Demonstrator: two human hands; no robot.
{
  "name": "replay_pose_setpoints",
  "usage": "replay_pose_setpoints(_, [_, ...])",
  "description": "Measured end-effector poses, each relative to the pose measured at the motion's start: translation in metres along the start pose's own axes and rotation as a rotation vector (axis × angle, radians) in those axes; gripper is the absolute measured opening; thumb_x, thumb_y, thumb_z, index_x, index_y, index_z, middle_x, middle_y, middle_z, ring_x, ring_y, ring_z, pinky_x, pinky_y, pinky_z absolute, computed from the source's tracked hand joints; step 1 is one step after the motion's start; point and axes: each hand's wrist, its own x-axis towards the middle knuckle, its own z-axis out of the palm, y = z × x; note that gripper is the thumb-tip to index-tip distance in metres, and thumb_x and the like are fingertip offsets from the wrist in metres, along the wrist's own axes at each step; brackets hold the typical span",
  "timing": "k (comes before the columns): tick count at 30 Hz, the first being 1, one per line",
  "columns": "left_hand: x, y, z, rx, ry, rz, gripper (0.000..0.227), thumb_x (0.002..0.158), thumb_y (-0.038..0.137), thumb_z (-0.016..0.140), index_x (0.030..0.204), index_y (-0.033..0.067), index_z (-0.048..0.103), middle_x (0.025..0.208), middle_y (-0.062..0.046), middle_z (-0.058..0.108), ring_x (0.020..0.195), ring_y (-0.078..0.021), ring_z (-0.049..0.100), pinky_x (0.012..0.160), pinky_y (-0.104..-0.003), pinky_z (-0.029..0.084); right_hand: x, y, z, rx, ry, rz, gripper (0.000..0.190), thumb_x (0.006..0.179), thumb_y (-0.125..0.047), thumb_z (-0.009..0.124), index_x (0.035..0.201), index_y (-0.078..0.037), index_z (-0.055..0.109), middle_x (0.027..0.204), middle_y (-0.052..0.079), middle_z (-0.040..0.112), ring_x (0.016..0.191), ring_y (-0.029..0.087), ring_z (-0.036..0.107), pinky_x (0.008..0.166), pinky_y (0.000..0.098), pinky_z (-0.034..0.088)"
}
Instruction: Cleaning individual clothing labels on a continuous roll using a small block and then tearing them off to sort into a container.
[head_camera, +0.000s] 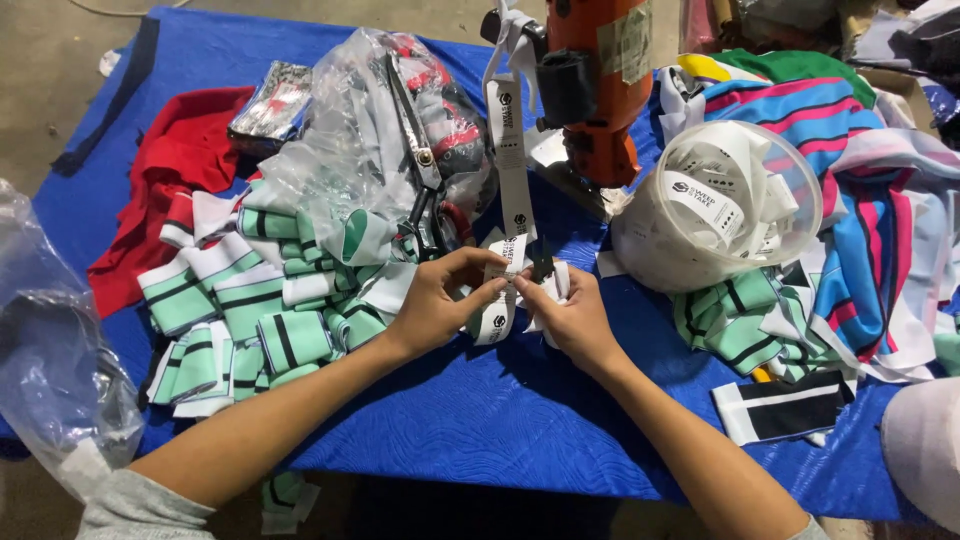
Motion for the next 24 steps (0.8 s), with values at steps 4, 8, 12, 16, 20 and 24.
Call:
replay_pose_setpoints(4, [0.001,-0.001,0.0,0.047,0.014,-0.001,0.022,0.09,0.004,0.074,0.112,0.0048,0.073,0.093,-0.016,0.076,0.083,-0.0258,0.076,0.075,-0.039,0.062,0.0,0.008,-0.002,-0.02,-0.009,-0.008,0.009,0.085,-0.016,0.083,0.082,-0.01,0.076,0.055,0.004,0.065,0.053,0.01,0.056,0.057,0.0254,0.043])
replay_pose_setpoints(8, [0.002,0.001,-0.003,0.054,0.047,-0.013,0.026,0.09,0.006,0.075,0.115,0.0048,0.071,0.099,-0.016,0.075,0.089,-0.0257,0.075,0.082,-0.041,0.061,0.0,0.007,-0.002,-0.025,-0.031,-0.02,0.009,0.084,-0.014,0.082,0.085,-0.007,0.076,0.056,0.005,0.065,0.054,0.01,0.056,0.057,0.0243,0.043])
replay_pose_setpoints(12, [-0.002,0.002,-0.002,0.039,0.024,-0.034,0.027,0.09,0.005,0.073,0.117,0.0063,0.07,0.1,-0.016,0.075,0.088,-0.0262,0.074,0.081,-0.042,0.062,-0.003,0.006,-0.008,-0.008,-0.059,0.017,0.015,0.088,-0.021,0.08,0.088,-0.006,0.076,0.058,0.008,0.067,0.053,0.012,0.057,0.054,0.0258,0.047])
replay_pose_setpoints(16, [-0.004,-0.002,-0.002,0.053,0.013,-0.041,0.027,0.09,0.003,0.072,0.117,0.0067,0.071,0.099,-0.015,0.074,0.086,-0.0233,0.074,0.08,-0.04,0.062,-0.006,-0.015,-0.015,0.11,-0.082,0.111,0.014,0.094,-0.019,0.072,0.092,-0.005,0.075,0.059,0.01,0.069,0.049,0.016,0.065,0.052,0.0271,0.053])
replay_pose_setpoints(20, [0.0,0.001,-0.002,0.053,0.022,-0.042,0.024,0.09,0.002,0.071,0.114,0.005,0.072,0.096,-0.014,0.074,0.085,-0.0218,0.073,0.079,-0.039,0.062,-0.004,-0.036,-0.027,-0.064,-0.106,0.001,0.02,0.095,-0.019,0.07,0.081,-0.007,0.072,0.051,0.007,0.064,0.046,0.014,0.058,0.049,0.0259,0.049])
replay_pose_setpoints(24, [-0.003,0.008,-0.001,0.084,0.025,-0.025,0.022,0.089,0.003,0.073,0.112,0.004,0.073,0.092,-0.014,0.075,0.085,-0.0222,0.075,0.077,-0.038,0.063,-0.003,-0.019,-0.046,-0.011,-0.264,0.136,0.058,0.109,-0.043,0.041,0.066,-0.012,0.064,0.054,0.003,0.057,0.053,0.011,0.05,0.053,0.0271,0.047])
